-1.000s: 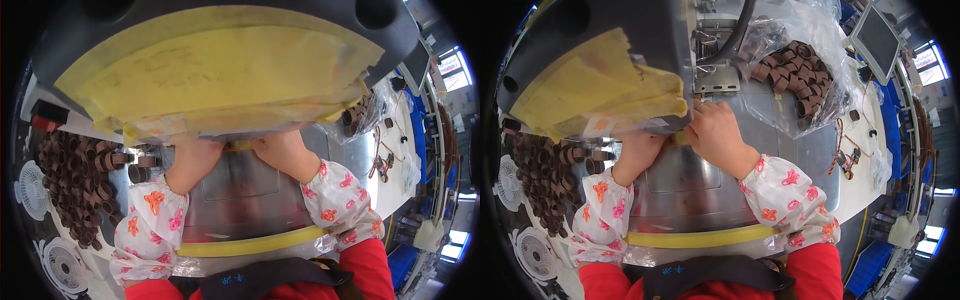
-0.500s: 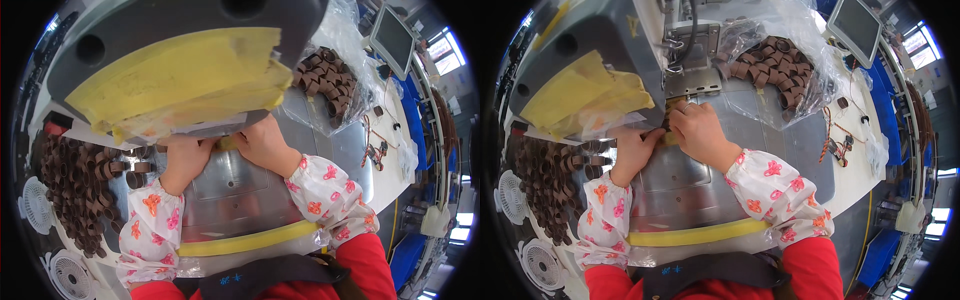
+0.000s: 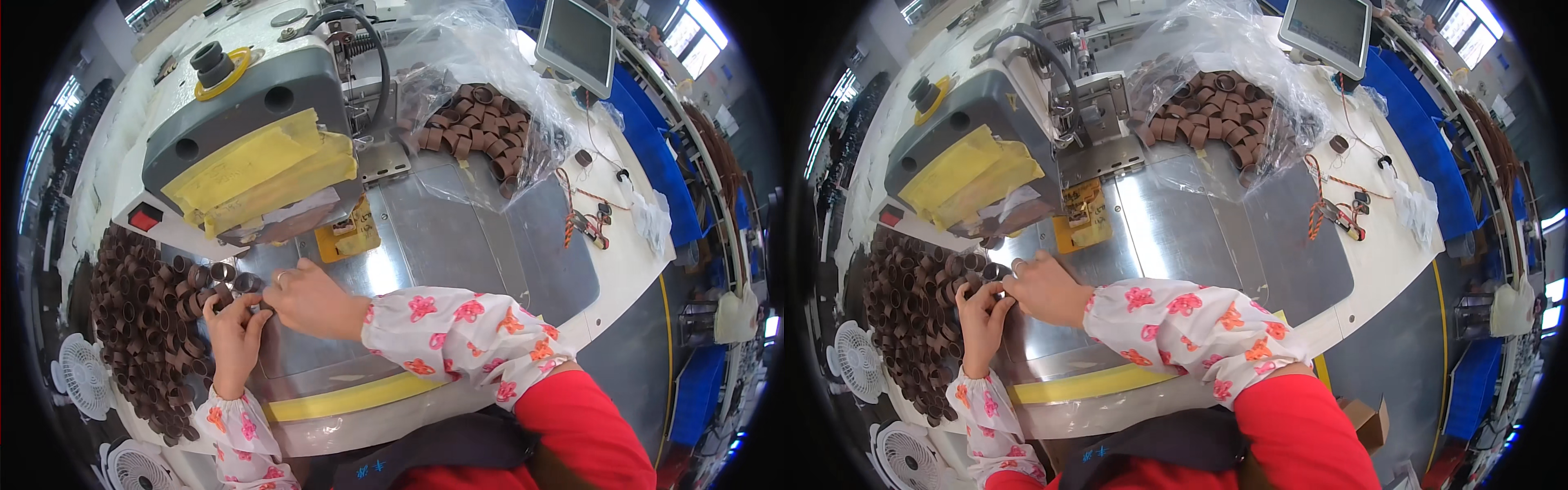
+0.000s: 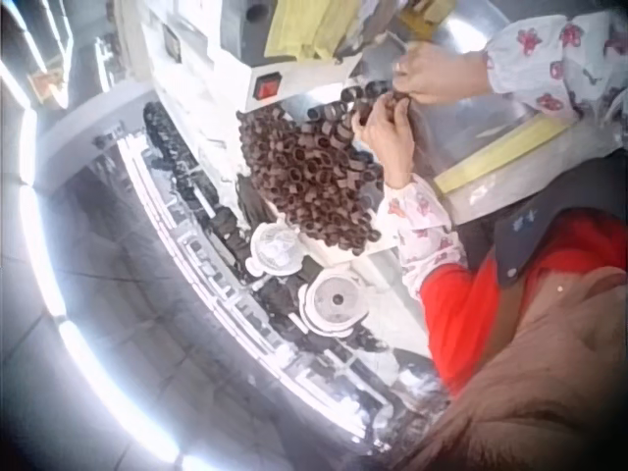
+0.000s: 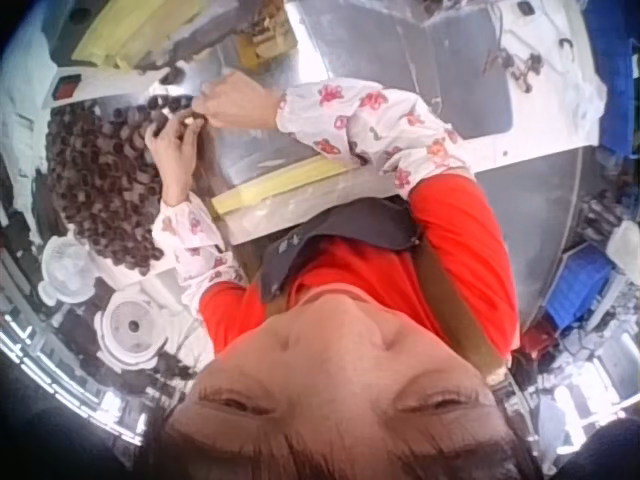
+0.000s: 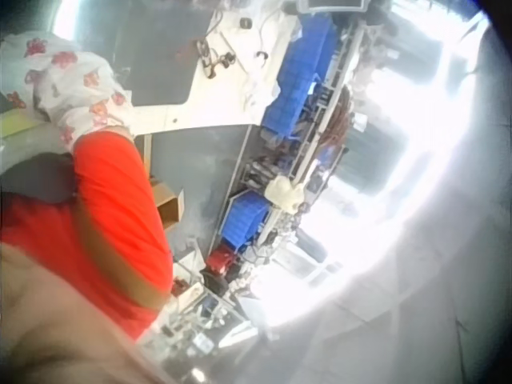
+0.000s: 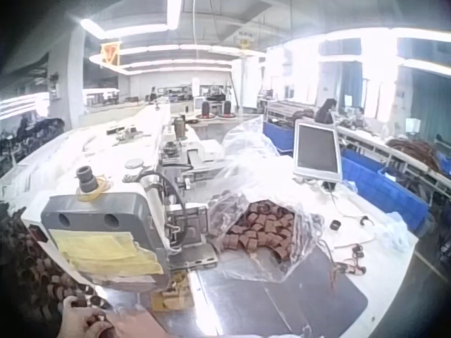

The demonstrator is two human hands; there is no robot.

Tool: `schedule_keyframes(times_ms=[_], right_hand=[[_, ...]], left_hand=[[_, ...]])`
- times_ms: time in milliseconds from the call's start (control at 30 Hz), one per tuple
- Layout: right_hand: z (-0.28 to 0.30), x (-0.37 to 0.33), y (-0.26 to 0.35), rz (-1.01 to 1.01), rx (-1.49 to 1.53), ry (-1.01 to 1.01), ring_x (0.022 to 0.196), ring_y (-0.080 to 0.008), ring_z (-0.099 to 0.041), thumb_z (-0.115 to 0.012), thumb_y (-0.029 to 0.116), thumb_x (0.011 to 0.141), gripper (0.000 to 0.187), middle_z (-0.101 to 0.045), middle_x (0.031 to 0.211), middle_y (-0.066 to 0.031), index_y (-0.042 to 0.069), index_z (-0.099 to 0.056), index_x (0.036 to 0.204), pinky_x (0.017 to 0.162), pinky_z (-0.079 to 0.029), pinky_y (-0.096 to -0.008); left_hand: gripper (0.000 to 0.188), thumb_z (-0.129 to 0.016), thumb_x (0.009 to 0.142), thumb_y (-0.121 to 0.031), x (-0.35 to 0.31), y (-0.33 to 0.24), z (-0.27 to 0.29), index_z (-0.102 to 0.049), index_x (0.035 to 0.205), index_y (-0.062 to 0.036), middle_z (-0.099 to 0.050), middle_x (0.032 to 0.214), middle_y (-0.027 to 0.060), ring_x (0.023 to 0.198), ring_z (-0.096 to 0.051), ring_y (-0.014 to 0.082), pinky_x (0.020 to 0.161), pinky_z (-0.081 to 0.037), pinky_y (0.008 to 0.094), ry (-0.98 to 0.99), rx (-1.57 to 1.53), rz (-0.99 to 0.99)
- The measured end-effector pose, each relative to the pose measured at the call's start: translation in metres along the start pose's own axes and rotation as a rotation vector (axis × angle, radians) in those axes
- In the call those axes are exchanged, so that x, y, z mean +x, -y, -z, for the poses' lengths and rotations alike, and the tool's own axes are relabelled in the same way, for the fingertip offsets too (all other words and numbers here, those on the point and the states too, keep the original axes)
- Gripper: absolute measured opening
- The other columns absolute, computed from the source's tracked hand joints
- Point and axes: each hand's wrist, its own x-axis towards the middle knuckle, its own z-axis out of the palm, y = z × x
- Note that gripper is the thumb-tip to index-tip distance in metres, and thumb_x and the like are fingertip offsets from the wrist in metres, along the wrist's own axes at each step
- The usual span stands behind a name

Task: The person feeds small strap loops into a sewing machine to sew them, trims thread using thread snips, places loops into a plastic bag, and sews additional strap loops on the machine.

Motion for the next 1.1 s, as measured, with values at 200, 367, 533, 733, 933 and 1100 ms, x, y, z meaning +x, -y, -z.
schedule_keyframes(times_ms=[200,367,533,733,933,1100], right_hand=[[0.044,-0.010,-0.026,0.034,-0.086,-0.021,0.071,-0.0259,-0.058,-0.061,0.015,0.070,0.010,-0.057,0.075,-0.0089,0.007,-0.055,0.072,0.066,-0.045,-0.0388],[0.162,-0.022,-0.121,-0.273,-0.303,-0.200,0.065,-0.0270,-0.058,-0.060,0.010,0.074,0.006,-0.057,0.070,-0.0105,0.004,-0.060,0.074,0.058,-0.046,-0.0365],[0.182,-0.001,-0.202,-0.359,-0.354,-0.192,0.080,-0.0323,-0.059,-0.058,0.016,0.076,0.015,-0.062,0.083,-0.0131,0.004,-0.065,0.083,0.070,-0.047,-0.0394],[0.197,-0.011,-0.237,-0.351,-0.214,-0.088,0.062,-0.0274,-0.062,-0.062,0.004,0.069,0.015,-0.062,0.067,-0.0165,0.000,-0.062,0.084,0.058,-0.046,-0.0340],[0.202,-0.023,-0.209,-0.362,-0.153,-0.308,0.058,-0.0127,-0.047,-0.051,-0.004,0.080,0.007,-0.051,0.068,-0.0085,-0.003,-0.052,0.088,0.056,-0.039,-0.0250],[0.158,-0.020,-0.094,-0.405,0.309,-0.347,0.065,-0.0068,-0.047,-0.050,0.000,0.087,0.005,-0.050,0.072,0.0001,-0.001,-0.048,0.083,0.060,-0.038,-0.0194]], left_hand=[[0.023,-0.064,0.075,-0.011,0.007,-0.023,0.006,-0.060,0.096,-0.0039,-0.058,0.090,0.0075,0.085,-0.052,0.0216,0.093,-0.028,0.0363,-0.240,0.095,-0.029],[0.036,-0.060,0.074,-0.007,0.036,-0.070,-0.025,-0.052,0.108,0.0018,-0.051,0.109,0.0176,0.101,-0.045,0.0347,0.090,-0.032,0.0425,-0.215,0.008,-0.242],[0.036,-0.059,0.074,-0.007,0.054,-0.070,-0.054,-0.051,0.107,0.0037,-0.049,0.110,0.0233,0.102,-0.044,0.0404,0.089,-0.034,0.0473,-0.157,-0.101,-0.154],[0.013,-0.060,0.075,-0.016,0.072,-0.064,-0.094,-0.057,0.081,-0.0053,-0.057,0.086,0.0106,0.087,-0.052,0.0296,0.074,-0.036,0.0398,-0.434,-0.067,-0.267],[0.013,-0.056,0.079,-0.014,0.073,-0.060,-0.088,-0.058,0.086,-0.0031,-0.059,0.081,0.0124,0.079,-0.056,0.0311,0.068,-0.043,0.0382,-0.312,-0.245,-0.225],[0.013,-0.058,0.080,-0.017,0.068,-0.052,-0.087,-0.058,0.082,-0.0041,-0.060,0.072,0.0102,0.065,-0.058,0.0295,0.056,-0.045,0.0362,-0.330,-0.456,-0.094]])
